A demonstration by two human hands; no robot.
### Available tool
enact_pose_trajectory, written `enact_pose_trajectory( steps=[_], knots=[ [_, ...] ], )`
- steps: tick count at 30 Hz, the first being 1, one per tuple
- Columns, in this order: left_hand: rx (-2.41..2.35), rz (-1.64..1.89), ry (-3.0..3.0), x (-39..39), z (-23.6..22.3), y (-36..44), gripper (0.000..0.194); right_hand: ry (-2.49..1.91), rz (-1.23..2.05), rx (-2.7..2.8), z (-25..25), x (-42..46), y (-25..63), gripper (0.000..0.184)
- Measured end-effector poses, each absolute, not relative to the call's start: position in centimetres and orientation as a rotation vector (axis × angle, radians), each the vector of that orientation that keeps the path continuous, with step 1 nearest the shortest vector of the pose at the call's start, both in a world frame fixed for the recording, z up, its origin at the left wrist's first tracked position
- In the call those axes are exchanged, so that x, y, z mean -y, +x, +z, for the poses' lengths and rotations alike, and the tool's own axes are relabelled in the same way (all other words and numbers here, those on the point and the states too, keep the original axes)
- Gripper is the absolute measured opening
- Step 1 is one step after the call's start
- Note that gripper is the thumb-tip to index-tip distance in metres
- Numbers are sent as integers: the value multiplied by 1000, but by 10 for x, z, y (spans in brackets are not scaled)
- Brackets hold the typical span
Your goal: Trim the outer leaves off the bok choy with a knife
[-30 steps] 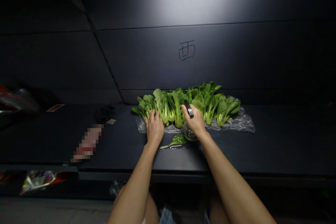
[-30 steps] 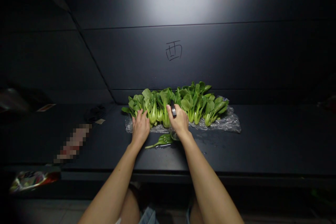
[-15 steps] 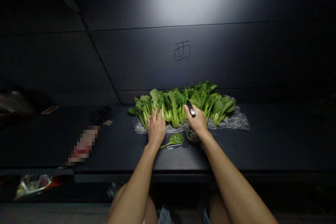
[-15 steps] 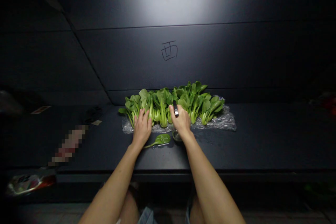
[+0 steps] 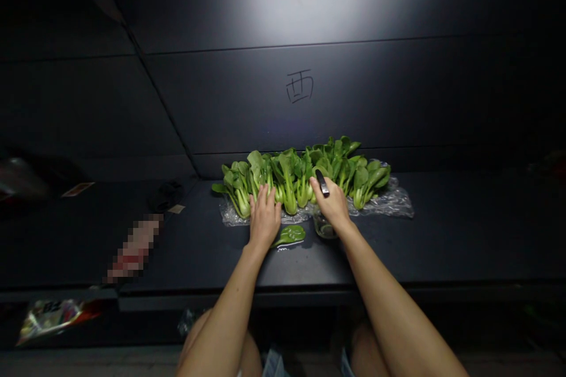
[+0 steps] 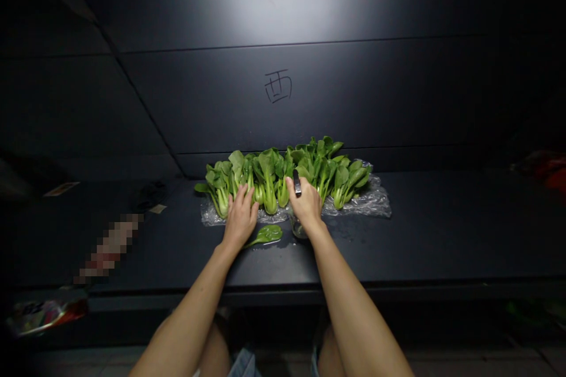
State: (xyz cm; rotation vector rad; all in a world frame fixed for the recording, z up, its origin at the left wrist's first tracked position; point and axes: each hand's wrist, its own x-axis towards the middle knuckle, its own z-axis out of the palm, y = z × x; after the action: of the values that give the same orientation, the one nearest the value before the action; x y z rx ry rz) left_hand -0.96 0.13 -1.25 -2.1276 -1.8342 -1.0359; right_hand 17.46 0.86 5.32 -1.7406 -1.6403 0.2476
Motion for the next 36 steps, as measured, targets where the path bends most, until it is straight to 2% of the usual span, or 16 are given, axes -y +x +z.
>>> enact_pose_trajectory(
  steps=[36],
  knots=[
    [1763, -928, -2216, 2, -16, 1, 43, -1822, 207, 1555, 54, -7, 197, 48]
  ],
)
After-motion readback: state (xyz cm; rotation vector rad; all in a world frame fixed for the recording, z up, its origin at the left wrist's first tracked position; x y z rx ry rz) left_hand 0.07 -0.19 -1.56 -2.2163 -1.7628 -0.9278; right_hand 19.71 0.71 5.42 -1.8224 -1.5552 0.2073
